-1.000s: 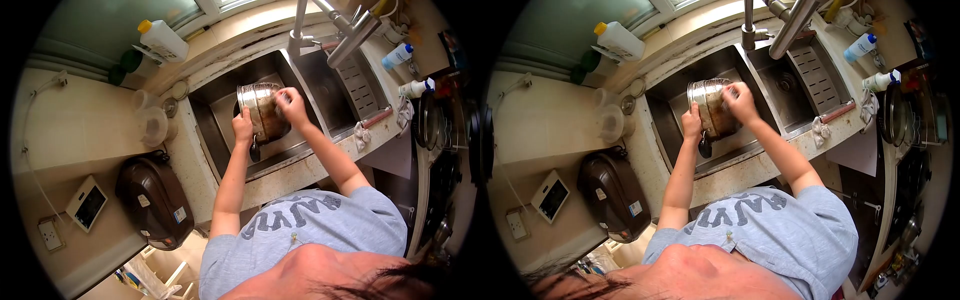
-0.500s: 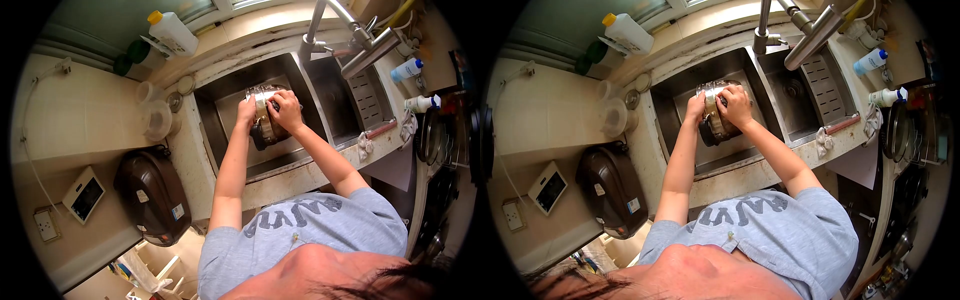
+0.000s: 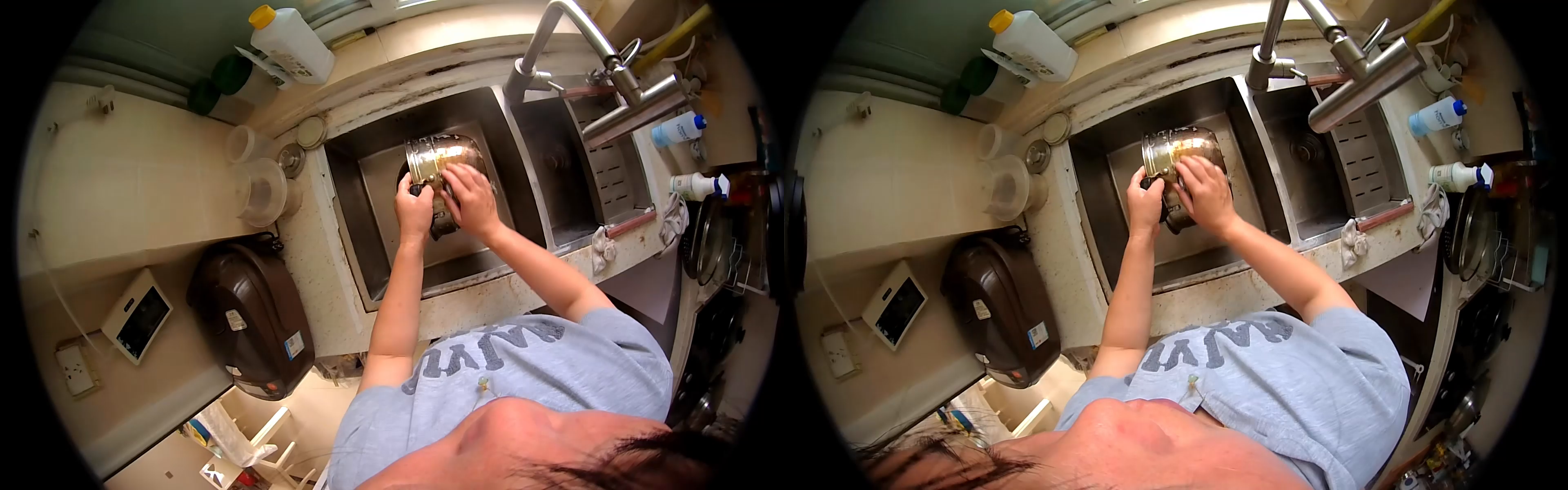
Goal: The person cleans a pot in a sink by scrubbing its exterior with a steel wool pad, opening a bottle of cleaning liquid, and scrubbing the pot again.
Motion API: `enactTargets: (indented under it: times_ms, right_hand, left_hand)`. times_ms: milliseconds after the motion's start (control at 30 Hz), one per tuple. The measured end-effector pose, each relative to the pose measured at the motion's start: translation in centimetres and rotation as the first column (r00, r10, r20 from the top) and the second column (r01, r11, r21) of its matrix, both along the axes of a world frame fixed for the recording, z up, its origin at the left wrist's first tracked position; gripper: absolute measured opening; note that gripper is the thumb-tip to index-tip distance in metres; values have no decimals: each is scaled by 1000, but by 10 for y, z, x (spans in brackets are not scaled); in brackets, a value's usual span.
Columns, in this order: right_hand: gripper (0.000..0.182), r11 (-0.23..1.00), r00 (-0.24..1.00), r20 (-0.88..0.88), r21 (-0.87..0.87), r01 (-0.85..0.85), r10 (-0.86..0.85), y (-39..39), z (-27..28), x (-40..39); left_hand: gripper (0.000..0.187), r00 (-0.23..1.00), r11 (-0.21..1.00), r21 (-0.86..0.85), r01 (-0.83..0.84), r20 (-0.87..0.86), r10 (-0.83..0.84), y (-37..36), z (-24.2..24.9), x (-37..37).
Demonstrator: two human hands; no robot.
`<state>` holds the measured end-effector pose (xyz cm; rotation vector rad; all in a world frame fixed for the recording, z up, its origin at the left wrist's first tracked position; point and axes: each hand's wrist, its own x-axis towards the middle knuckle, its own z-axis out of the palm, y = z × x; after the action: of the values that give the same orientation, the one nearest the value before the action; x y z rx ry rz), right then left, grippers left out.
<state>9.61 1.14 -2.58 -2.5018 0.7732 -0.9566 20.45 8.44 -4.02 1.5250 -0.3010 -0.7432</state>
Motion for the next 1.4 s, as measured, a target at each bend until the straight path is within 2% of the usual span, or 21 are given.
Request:
enactTargets:
  times_ms: [33,133,167,200,233,300,367,467,533,633,667,767,867,933,1000,1033,1167,1233,1333,1367,1400]
  right_hand:
    - [25,997,999,-23,-72,-34,33,2,-5,-2]
    - [19,996,999,-32,75,40,-38,-40,-20,40]
    - [21,976,988,-118,182,116,-96,-57,-21,59]
    - [26,893,895,-441,373,253,-69,-76,-9,77]
    - [27,881,871,-488,382,280,-65,-86,-11,87]
    - [25,915,899,-437,344,211,-43,-77,-10,80]
    - [25,999,996,-83,1,36,-36,-49,-29,49]
    - [27,987,996,-91,-163,6,-21,-25,-13,23]
    - [27,996,989,-131,-72,61,-70,-43,-22,46]
    - [28,858,774,-632,376,349,-38,-77,4,89]
    - [28,855,778,-626,383,350,-38,-72,-2,87]
    - [33,995,977,-194,-59,75,-85,-41,-31,45]
    - [33,976,972,-212,-212,53,-98,-18,-15,23]
    - [30,995,966,-241,14,100,-94,-46,-25,47]
    - [30,904,809,-582,302,303,-76,-78,-4,81]
    - [29,887,773,-631,320,333,-62,-85,-7,88]
    - [40,992,956,-263,-8,129,-127,-39,-23,40]
    - [43,994,963,-261,-102,43,-69,-19,-16,20]
    - [27,970,946,-320,203,130,-59,-68,-23,52]
    - [25,890,848,-525,351,292,-71,-75,6,68]
    - [26,883,833,-550,361,301,-60,-78,4,71]
  left_hand:
    - [33,1000,1000,-9,-7,-5,7,-2,-3,2]
    - [40,996,997,29,74,50,-75,0,2,3]
    - [40,997,997,29,67,45,-68,-1,3,3]
    - [41,996,996,71,51,71,-56,-2,4,2]
    - [41,994,992,117,39,96,-50,1,5,1]
    - [42,988,994,99,46,145,-60,0,7,3]
    - [40,981,992,125,15,188,-38,0,10,-1]
    - [38,984,993,106,41,165,-59,-3,15,0]
    - [40,965,988,134,75,241,-106,0,16,3]
    - [41,973,984,170,45,218,-82,0,15,0]
    - [42,965,985,169,33,252,-75,0,15,1]
    - [42,956,991,135,5,291,-45,0,7,-2]
    - [38,962,994,103,24,268,-51,-4,14,0]
    - [35,959,990,127,61,268,-93,-1,15,2]
    - [39,963,988,134,77,245,-108,0,13,1]
    - [44,963,987,128,99,239,-128,0,16,3]
    - [44,946,991,112,74,307,-105,1,6,3]
    - [43,961,993,89,71,262,-93,-4,19,2]
    - [35,954,989,91,113,268,-134,-2,19,4]
    - [38,964,988,130,88,237,-118,-1,18,2]
    - [40,966,984,140,109,218,-138,0,17,3]
